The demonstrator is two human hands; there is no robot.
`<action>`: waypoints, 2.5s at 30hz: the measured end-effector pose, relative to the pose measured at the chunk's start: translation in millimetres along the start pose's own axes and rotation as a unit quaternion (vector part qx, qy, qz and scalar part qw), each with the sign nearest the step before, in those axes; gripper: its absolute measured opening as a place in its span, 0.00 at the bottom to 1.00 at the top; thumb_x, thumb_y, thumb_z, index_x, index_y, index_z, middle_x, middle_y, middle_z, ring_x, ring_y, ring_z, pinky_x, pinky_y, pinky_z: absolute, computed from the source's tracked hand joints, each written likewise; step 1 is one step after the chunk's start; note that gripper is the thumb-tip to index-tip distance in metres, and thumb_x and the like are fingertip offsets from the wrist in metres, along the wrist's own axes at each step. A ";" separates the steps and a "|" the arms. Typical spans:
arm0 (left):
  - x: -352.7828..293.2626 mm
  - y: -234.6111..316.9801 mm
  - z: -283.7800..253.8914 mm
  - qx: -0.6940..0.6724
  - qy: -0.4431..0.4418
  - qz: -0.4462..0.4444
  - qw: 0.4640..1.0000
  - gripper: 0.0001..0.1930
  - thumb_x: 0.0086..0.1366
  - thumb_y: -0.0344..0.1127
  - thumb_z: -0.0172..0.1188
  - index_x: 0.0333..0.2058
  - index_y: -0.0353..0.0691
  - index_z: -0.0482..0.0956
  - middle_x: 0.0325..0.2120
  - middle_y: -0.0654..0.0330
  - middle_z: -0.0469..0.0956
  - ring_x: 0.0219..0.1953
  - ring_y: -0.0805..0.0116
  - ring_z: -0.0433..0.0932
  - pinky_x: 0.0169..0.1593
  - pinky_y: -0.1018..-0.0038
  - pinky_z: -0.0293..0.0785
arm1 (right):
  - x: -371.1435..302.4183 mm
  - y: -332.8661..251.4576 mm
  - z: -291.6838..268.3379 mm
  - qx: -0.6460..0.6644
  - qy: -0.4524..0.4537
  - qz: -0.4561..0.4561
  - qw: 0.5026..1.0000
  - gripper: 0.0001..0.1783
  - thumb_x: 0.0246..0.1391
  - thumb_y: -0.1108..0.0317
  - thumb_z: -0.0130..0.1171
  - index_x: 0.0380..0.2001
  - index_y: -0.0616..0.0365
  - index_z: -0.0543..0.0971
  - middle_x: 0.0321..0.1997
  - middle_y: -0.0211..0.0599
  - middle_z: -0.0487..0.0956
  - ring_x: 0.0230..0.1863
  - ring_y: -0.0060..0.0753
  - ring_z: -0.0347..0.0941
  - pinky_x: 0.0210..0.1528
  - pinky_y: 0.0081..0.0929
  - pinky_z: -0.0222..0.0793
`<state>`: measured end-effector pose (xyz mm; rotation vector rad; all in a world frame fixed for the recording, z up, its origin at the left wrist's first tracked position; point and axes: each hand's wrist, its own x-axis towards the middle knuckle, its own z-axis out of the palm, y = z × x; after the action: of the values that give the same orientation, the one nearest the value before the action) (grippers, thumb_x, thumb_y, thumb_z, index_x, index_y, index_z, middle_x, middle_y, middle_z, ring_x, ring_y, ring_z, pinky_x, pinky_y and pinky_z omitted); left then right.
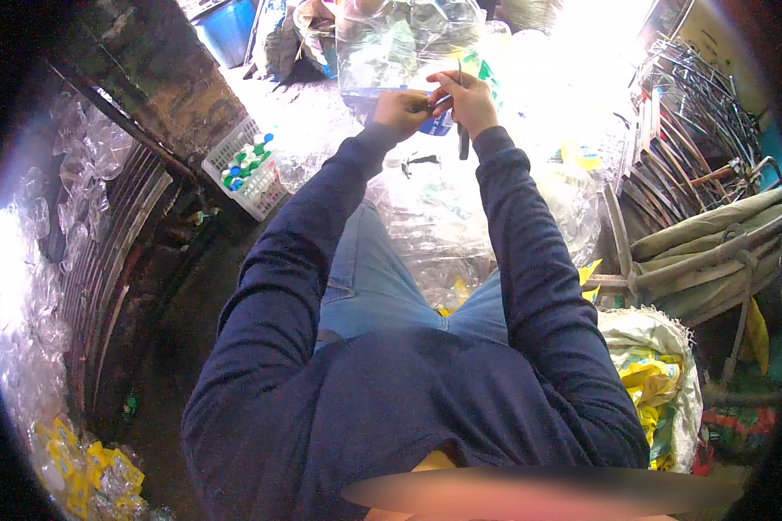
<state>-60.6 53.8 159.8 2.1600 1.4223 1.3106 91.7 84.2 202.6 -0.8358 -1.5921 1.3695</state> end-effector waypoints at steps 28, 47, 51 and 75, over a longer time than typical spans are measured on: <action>-60.7 -20.9 3.8 -0.313 -0.091 -0.151 0.933 0.12 0.62 0.39 0.57 0.24 0.40 0.70 0.21 0.72 0.61 0.25 0.81 0.60 0.29 0.81 0.57 | -51.0 23.0 -4.5 0.080 -0.015 0.018 0.996 0.12 0.61 0.60 0.40 0.31 0.58 0.61 0.27 0.41 0.74 0.23 0.26 0.74 0.12 0.15 0.59; -76.4 26.1 22.8 -0.444 0.013 -0.174 0.879 0.13 0.63 0.40 0.54 0.30 0.35 0.74 0.24 0.66 0.70 0.27 0.79 0.65 0.30 0.79 0.61 | -185.8 26.6 -4.1 -0.395 -0.059 0.086 0.913 0.19 0.59 0.62 0.44 0.23 0.66 0.75 0.22 0.56 0.75 0.22 0.51 0.74 0.26 0.44 0.70; -63.4 34.6 18.2 -0.504 0.048 -0.181 0.843 0.12 0.64 0.39 0.51 0.27 0.37 0.72 0.20 0.70 0.65 0.25 0.82 0.63 0.28 0.82 0.59 | -199.5 5.0 -11.4 -0.286 -0.104 0.222 0.927 0.20 0.60 0.60 0.44 0.23 0.66 0.73 0.16 0.45 0.73 0.15 0.34 0.73 0.17 0.33 0.69; -61.5 39.3 42.8 -0.489 -0.008 -0.209 0.847 0.15 0.61 0.36 0.59 0.44 0.33 0.73 0.31 0.64 0.75 0.32 0.76 0.74 0.35 0.78 0.71 | -155.5 5.3 -33.8 -0.435 0.105 -0.211 0.869 0.09 0.48 0.70 0.60 0.34 0.58 0.76 0.28 0.41 0.77 0.29 0.41 0.76 0.30 0.32 0.71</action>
<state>-10.7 -5.7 126.1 1.1039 0.8160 1.3826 186.4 -39.9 171.1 -1.0050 -2.0622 0.1867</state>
